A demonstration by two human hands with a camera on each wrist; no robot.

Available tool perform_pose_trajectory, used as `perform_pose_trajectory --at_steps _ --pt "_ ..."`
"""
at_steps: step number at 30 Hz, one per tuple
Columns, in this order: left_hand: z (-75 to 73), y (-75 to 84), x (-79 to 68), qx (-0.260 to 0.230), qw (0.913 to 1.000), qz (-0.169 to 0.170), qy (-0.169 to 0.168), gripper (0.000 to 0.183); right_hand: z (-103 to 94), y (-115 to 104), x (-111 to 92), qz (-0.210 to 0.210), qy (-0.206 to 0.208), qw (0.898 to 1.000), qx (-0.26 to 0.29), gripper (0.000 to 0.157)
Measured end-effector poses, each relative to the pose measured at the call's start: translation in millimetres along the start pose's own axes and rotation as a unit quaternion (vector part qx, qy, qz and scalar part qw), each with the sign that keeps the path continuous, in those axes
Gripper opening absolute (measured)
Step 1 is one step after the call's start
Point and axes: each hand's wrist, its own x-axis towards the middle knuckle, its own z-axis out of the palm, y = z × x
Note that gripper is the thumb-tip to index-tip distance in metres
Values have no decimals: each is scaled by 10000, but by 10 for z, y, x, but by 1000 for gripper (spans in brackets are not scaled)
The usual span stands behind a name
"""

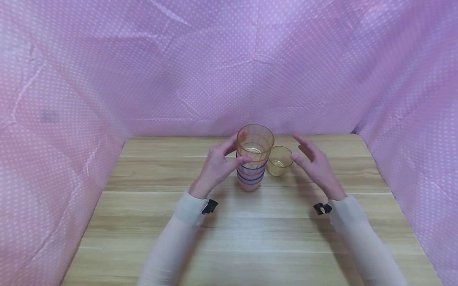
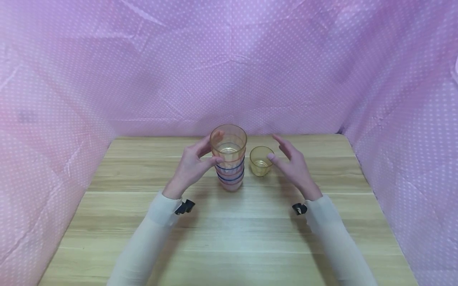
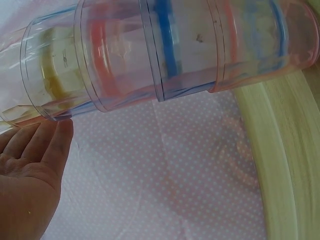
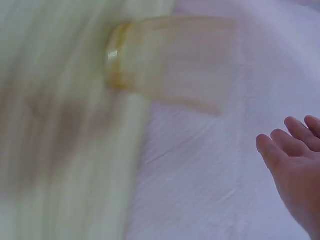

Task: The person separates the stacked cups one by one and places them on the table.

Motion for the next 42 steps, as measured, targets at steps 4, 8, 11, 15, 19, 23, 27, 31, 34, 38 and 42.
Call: perform_pose_trajectory --at_steps 4,8,11,15,19,23,27,31,34,38,42 --pt "8 3 -10 -44 10000 -42 32 72 43 -200 -41 -378 116 9990 213 56" --pt "16 7 -16 -110 9999 -20 75 72 110 -401 -72 -888 157 9949 457 56" --pt "22 6 -19 -176 9998 11 101 72 168 -528 -79 -1328 118 9888 665 55" --pt "30 -2 -29 -267 9996 14 126 71 246 -654 -76 -1721 42 9814 849 53" --pt "38 -14 -43 -330 9993 2 167 82 317 -737 -42 -1887 -30 9784 843 55" --pt "53 -31 -56 -374 9990 -43 226 88 378 -789 -5 -1723 -134 9825 691 59" --pt "68 -34 -63 -397 9988 -89 265 89 430 -814 20 -1367 -226 9890 513 65" --pt "77 -23 -71 -418 9987 -144 270 89 473 -817 48 -1224 -264 9908 508 70" --pt "78 -17 -77 -407 9986 -209 258 89 497 -805 67 -1320 -267 9898 454 70" --pt "71 -14 -82 -334 9989 -259 217 85 523 -782 94 -1543 -301 9868 386 68" --pt "61 -17 -74 -209 9993 -274 146 74 538 -767 112 -1662 -306 9846 456 67"
